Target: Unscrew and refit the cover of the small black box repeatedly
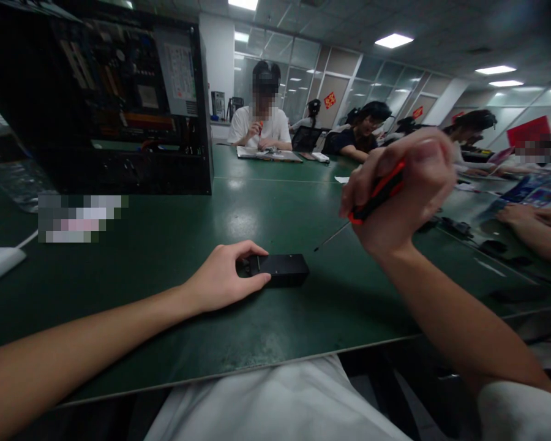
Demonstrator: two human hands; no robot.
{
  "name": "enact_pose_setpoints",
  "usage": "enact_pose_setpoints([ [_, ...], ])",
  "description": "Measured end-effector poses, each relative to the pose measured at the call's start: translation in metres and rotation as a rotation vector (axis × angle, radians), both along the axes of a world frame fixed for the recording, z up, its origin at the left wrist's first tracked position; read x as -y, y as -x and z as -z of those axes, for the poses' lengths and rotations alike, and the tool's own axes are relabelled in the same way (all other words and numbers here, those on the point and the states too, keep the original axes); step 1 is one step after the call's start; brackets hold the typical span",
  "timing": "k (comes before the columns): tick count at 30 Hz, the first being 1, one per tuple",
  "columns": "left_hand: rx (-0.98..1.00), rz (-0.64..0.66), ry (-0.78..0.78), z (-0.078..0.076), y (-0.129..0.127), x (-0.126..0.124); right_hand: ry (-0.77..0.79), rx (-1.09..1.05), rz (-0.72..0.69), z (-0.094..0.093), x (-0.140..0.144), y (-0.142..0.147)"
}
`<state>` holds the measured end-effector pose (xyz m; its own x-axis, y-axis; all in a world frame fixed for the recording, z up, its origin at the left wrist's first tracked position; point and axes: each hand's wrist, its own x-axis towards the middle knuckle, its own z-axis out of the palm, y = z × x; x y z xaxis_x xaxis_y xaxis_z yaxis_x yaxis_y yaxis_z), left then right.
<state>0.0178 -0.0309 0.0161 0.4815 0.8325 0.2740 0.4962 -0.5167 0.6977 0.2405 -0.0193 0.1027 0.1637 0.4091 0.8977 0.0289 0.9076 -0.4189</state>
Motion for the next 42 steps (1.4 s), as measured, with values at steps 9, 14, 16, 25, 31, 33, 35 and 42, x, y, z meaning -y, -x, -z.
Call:
enact_pose_setpoints([
  [9,-0.013,-0.006,0.0,0.0,-0.002,0.002,0.035,0.403,-0.038,0.055,-0.024,-0.005],
  [14,-0.013,-0.004,-0.016,-0.001,-0.001,0.001,0.059,0.094,-0.01,0.03,-0.014,0.0],
  [16,-0.015,-0.002,-0.016,-0.001,-0.001,0.001,0.111,0.075,-0.037,0.028,-0.01,0.004],
  [25,-0.021,-0.013,-0.014,0.0,-0.003,0.002,0.128,0.159,-0.092,0.039,-0.012,0.002],
  [31,-0.021,-0.009,-0.023,0.001,-0.002,0.001,0.174,0.132,-0.094,0.04,-0.01,0.005],
  [33,-0.021,-0.009,-0.024,0.001,-0.002,0.001,0.169,0.123,-0.098,0.038,-0.008,0.006],
  [35,-0.024,-0.01,-0.029,0.0,-0.003,0.002,0.138,0.094,-0.098,0.035,-0.006,0.005],
  [42,-0.03,-0.012,-0.027,0.0,-0.003,0.001,0.158,0.129,-0.097,0.031,-0.005,0.006],
])
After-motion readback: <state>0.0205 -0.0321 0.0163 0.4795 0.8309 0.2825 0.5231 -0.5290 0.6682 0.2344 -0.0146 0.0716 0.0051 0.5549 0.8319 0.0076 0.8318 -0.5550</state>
